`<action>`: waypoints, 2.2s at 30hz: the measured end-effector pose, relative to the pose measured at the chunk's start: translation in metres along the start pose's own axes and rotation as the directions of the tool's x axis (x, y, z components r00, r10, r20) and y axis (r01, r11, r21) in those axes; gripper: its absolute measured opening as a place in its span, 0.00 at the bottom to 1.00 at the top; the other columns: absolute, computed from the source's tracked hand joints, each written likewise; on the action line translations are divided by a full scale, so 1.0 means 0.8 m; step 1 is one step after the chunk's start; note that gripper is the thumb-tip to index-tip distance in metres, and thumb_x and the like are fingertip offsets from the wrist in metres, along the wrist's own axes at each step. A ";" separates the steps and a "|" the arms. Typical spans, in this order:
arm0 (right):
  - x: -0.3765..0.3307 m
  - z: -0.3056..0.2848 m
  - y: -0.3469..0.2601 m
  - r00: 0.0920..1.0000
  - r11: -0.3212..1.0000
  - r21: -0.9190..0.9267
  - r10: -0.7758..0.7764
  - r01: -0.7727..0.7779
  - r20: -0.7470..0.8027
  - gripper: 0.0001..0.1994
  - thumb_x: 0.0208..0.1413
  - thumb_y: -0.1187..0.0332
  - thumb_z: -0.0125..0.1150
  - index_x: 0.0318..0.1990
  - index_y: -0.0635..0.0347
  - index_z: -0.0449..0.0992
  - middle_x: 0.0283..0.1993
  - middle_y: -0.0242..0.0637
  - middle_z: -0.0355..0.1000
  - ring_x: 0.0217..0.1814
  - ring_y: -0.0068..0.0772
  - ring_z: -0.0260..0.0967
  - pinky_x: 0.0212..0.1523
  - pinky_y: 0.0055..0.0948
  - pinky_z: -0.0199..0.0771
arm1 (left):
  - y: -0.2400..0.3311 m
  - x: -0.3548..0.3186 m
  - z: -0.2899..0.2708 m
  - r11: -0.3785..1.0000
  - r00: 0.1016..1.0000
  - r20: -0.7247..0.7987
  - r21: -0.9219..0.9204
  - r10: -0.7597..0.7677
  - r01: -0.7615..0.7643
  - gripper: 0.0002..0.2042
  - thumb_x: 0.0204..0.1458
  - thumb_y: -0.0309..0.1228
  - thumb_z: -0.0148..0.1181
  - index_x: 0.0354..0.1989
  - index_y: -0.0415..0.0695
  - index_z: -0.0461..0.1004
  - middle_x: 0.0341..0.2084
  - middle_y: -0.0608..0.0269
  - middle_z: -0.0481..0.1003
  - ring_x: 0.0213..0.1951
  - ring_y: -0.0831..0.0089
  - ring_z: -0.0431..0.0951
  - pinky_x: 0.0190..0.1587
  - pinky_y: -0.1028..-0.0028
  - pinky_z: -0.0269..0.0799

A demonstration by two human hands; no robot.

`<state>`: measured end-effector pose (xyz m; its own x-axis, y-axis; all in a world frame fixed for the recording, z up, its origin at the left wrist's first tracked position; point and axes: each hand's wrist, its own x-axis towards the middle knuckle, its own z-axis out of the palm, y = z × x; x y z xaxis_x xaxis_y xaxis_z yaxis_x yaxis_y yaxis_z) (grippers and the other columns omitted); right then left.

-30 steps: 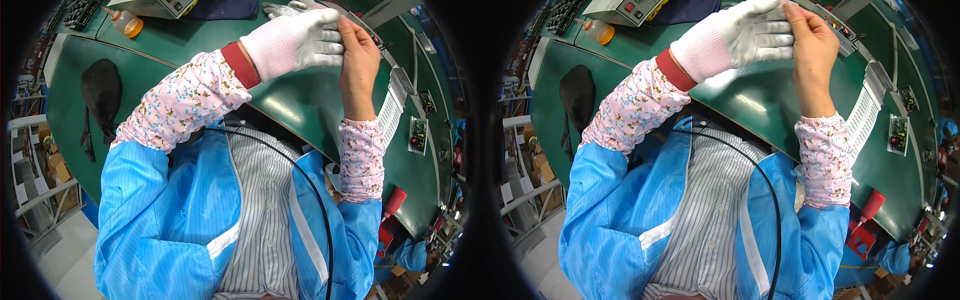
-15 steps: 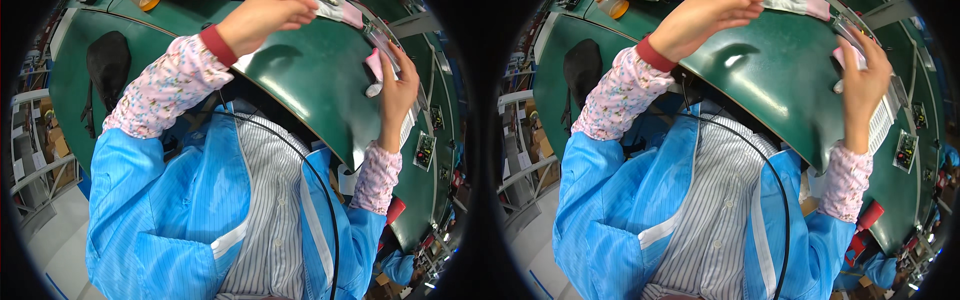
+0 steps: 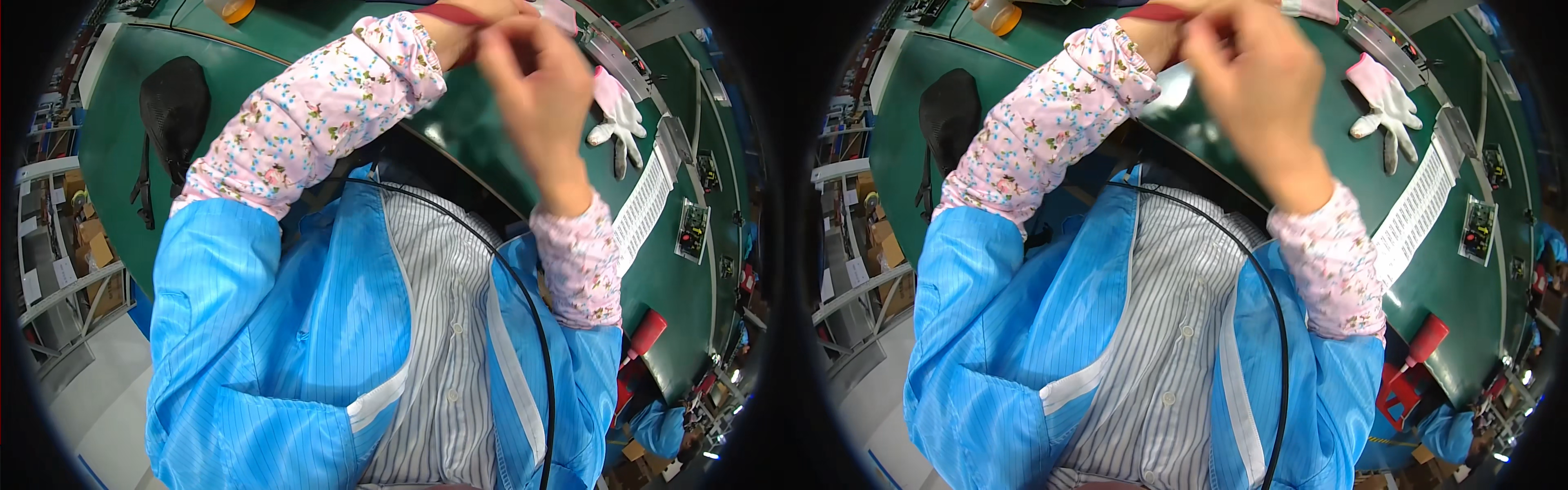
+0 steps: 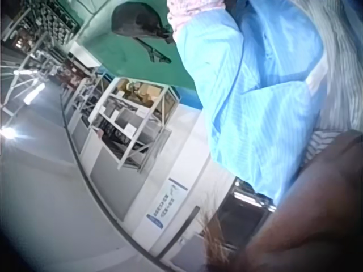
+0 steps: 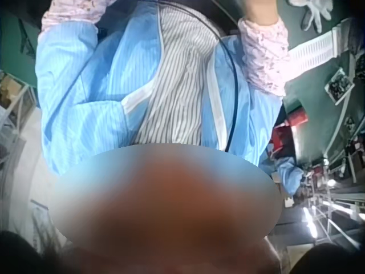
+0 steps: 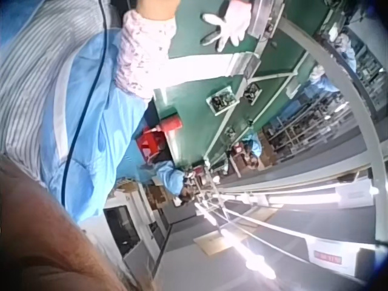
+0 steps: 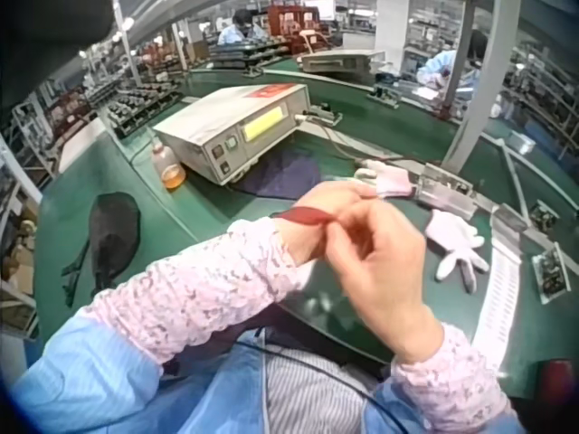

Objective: The person applies labels to electronic components, dispenses liquid onto the components using a squeeze bottle, and tests them with a testing device on an assembly line.

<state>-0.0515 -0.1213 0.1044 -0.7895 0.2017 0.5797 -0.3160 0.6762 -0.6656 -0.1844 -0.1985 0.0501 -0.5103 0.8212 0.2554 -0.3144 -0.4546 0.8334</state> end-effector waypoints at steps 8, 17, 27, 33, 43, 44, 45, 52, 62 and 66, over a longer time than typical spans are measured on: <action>0.036 -0.028 0.058 0.927 0.927 0.090 0.371 -0.365 -0.061 0.05 0.61 0.73 0.63 0.37 0.62 0.72 0.31 0.34 0.75 0.26 0.22 0.70 0.27 0.18 0.72 | 0.073 -0.034 0.091 0.240 0.921 0.384 0.890 0.067 -0.388 0.19 0.55 0.21 0.56 0.56 0.33 0.73 0.46 0.43 0.78 0.49 0.48 0.78 0.54 0.64 0.74; -0.003 -0.024 -0.073 0.893 0.498 0.801 -0.107 -0.332 0.437 0.01 0.64 0.76 0.58 0.40 0.62 0.74 0.33 0.35 0.77 0.28 0.21 0.73 0.31 0.14 0.74 | 0.113 -0.187 0.137 0.600 0.967 -0.198 0.797 0.163 0.062 0.16 0.68 0.33 0.52 0.60 0.37 0.69 0.32 0.60 0.79 0.31 0.76 0.77 0.34 0.82 0.74; -0.184 -0.018 0.015 0.479 0.929 -0.283 0.140 0.240 0.867 0.08 0.60 0.69 0.63 0.39 0.65 0.82 0.28 0.36 0.76 0.25 0.28 0.70 0.31 0.26 0.72 | 0.101 -0.365 0.087 0.331 0.641 -0.489 0.578 -0.592 0.746 0.19 0.66 0.43 0.55 0.49 0.37 0.75 0.33 0.59 0.80 0.27 0.73 0.76 0.30 0.77 0.73; -0.138 -0.031 -0.012 0.366 0.872 -0.138 0.334 -0.469 0.868 0.08 0.62 0.71 0.59 0.43 0.67 0.81 0.29 0.35 0.76 0.25 0.24 0.72 0.28 0.22 0.73 | -0.084 -0.328 0.030 0.346 0.774 -0.589 0.693 -0.234 0.632 0.21 0.65 0.42 0.58 0.54 0.36 0.76 0.36 0.57 0.79 0.31 0.73 0.76 0.33 0.76 0.73; -0.149 -0.040 -0.045 0.719 0.692 0.332 0.389 -0.641 0.576 0.06 0.65 0.70 0.59 0.43 0.63 0.79 0.29 0.33 0.77 0.24 0.18 0.70 0.24 0.15 0.70 | 0.021 -0.208 0.099 0.933 0.904 -0.415 0.273 -0.103 0.232 0.16 0.62 0.31 0.63 0.56 0.39 0.77 0.29 0.66 0.77 0.21 0.85 0.68 0.24 0.84 0.62; -0.136 -0.034 -0.040 0.722 0.697 0.331 0.386 -0.636 0.575 0.06 0.65 0.70 0.59 0.43 0.63 0.79 0.29 0.33 0.77 0.24 0.18 0.70 0.24 0.15 0.70 | 0.031 -0.192 0.099 0.934 0.905 -0.413 0.276 -0.097 0.226 0.16 0.62 0.31 0.63 0.56 0.39 0.77 0.29 0.66 0.77 0.21 0.85 0.68 0.24 0.84 0.62; -0.116 -0.029 -0.034 0.700 0.673 0.338 0.380 -0.658 0.605 0.07 0.66 0.69 0.59 0.42 0.62 0.79 0.29 0.34 0.77 0.24 0.18 0.71 0.24 0.15 0.70 | 0.037 -0.172 0.102 0.922 0.929 -0.368 0.342 -0.043 0.178 0.18 0.63 0.31 0.61 0.59 0.39 0.75 0.30 0.65 0.77 0.24 0.83 0.70 0.27 0.84 0.65; 0.008 -0.048 0.089 0.711 0.467 0.616 0.664 -0.635 0.229 0.13 0.68 0.67 0.52 0.46 0.72 0.74 0.37 0.46 0.80 0.28 0.31 0.77 0.36 0.22 0.80 | 0.025 -0.177 0.049 0.326 0.992 -0.111 0.942 0.061 0.086 0.25 0.56 0.28 0.66 0.63 0.42 0.72 0.47 0.56 0.79 0.32 0.72 0.80 0.31 0.77 0.75; -0.073 -0.117 0.042 0.726 0.861 0.062 0.385 -0.505 0.570 0.34 0.55 0.78 0.58 0.72 0.62 0.61 0.50 0.45 0.77 0.37 0.22 0.71 0.33 0.17 0.72 | 0.069 -0.212 0.149 0.944 0.934 0.144 0.018 -0.328 0.328 0.19 0.67 0.29 0.53 0.64 0.37 0.67 0.42 0.54 0.78 0.36 0.71 0.82 0.38 0.77 0.82; -0.104 -0.183 -0.092 0.745 0.924 0.186 0.138 -0.334 0.652 0.40 0.48 0.82 0.63 0.72 0.45 0.63 0.61 0.50 0.69 0.39 0.26 0.73 0.30 0.18 0.71 | 0.125 -0.133 0.116 0.981 0.979 0.187 0.162 0.077 -0.108 0.23 0.72 0.43 0.43 0.62 0.37 0.69 0.48 0.53 0.79 0.46 0.69 0.82 0.51 0.68 0.81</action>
<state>0.1141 -0.0844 0.1740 -0.9753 -0.2184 0.0338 -0.1265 0.4259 -0.8959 -0.0870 -0.2993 0.1516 -0.3740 0.8338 0.4061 -0.1234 -0.4788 0.8692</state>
